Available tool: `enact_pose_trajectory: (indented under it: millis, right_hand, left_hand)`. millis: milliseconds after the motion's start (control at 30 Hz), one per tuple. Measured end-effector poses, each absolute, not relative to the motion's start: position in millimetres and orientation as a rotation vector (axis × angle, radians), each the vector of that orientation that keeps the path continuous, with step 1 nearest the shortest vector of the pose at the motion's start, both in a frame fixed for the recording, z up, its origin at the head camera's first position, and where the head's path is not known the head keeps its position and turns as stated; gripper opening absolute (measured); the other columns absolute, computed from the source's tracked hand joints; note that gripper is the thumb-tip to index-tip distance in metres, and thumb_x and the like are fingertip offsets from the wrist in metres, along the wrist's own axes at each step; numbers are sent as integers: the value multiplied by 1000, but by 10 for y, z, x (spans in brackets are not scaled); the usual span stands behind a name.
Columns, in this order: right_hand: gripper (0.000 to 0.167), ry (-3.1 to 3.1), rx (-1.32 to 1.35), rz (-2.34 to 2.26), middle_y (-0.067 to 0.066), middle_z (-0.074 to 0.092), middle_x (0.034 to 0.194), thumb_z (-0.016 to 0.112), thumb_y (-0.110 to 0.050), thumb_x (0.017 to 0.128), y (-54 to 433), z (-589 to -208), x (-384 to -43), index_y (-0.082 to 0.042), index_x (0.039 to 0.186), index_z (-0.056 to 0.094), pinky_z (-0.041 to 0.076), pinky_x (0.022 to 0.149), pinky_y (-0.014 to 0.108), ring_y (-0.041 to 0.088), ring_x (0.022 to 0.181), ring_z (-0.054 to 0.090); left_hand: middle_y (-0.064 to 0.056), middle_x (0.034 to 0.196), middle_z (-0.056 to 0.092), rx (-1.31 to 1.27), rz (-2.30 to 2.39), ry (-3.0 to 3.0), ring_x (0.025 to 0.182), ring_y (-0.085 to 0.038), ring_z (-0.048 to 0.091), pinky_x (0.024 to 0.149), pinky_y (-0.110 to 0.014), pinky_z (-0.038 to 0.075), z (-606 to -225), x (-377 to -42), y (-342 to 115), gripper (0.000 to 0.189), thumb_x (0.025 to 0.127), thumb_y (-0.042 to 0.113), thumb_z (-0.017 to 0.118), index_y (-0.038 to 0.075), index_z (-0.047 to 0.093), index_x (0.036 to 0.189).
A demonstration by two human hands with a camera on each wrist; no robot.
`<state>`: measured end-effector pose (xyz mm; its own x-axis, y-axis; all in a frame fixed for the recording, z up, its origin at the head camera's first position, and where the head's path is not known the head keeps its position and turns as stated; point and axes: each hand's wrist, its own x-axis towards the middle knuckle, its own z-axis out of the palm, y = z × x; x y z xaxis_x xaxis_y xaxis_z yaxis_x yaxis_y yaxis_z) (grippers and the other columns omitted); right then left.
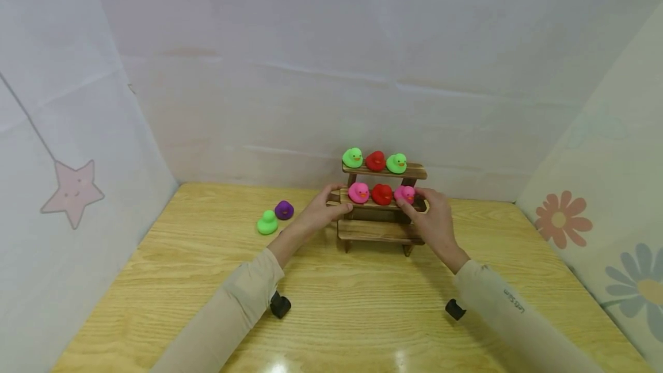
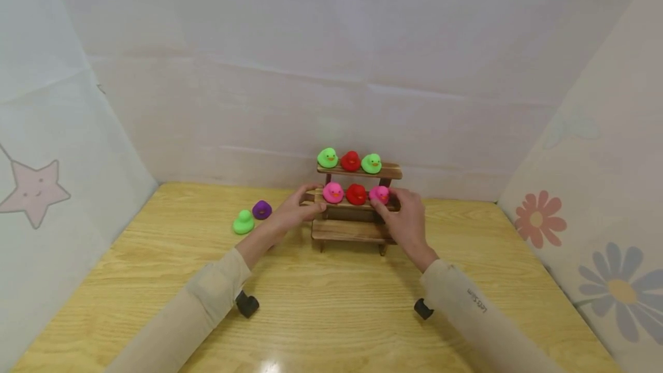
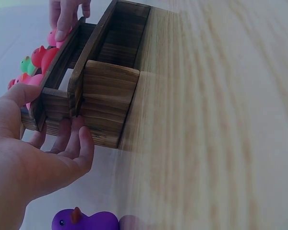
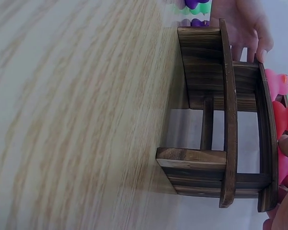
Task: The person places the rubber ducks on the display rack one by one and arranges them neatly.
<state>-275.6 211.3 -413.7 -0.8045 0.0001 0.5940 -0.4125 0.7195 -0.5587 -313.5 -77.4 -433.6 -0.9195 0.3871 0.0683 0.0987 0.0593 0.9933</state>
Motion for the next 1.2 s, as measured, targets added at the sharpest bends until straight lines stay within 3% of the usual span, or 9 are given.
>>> enact_pose_trajectory:
  millis: [400,567,733,933,1033,1200]
  right_hand:
    - [46,-2367,409,942,15,66,118,83,-23,89,2196,-4154,-2716,0,126,67,43,90,51,34,106,55]
    - [38,-2351,434,972,12,66,120,80,-10,89,2281,-4158,-2637,-4,125,67,45,81,50,30,105,57]
    - [33,-2320,412,981,11,66,120,73,0,89,2355,-4158,-2585,-4,122,69,46,80,51,32,108,59]
    - [28,-2333,262,1140,11,66,121,67,-15,100,2463,-4177,-2588,-3,126,67,49,82,38,31,107,61]
    - [35,-2375,216,1279,11,64,127,62,-27,104,2510,-4201,-2602,-8,134,64,49,84,28,27,109,61]
    - [49,-2426,274,1445,12,55,143,60,-36,104,2577,-4255,-2652,-15,148,54,48,91,23,24,117,59]
  left_hand:
    - [-15,137,49,497,1965,2137,118,-31,55,92,-43,53,-4344,-3130,-759,64,94,27,74,17,45,150]
    - [-18,134,50,501,1963,2148,116,-32,56,95,-49,51,-4339,-3122,-752,64,93,26,74,16,45,150]
    - [-18,132,51,484,1943,2177,113,-32,58,95,-48,51,-4319,-3104,-751,67,93,27,74,15,43,152]
    - [-15,138,49,485,1935,2230,121,-33,55,95,-49,51,-4285,-3054,-742,69,94,29,74,15,41,154]
    - [-13,139,48,489,1923,2281,122,-32,54,94,-50,52,-4260,-3018,-751,68,96,33,72,18,41,154]
    - [-8,135,52,487,1897,2403,120,-27,55,90,-46,54,-4187,-2976,-787,59,97,38,70,23,47,149]
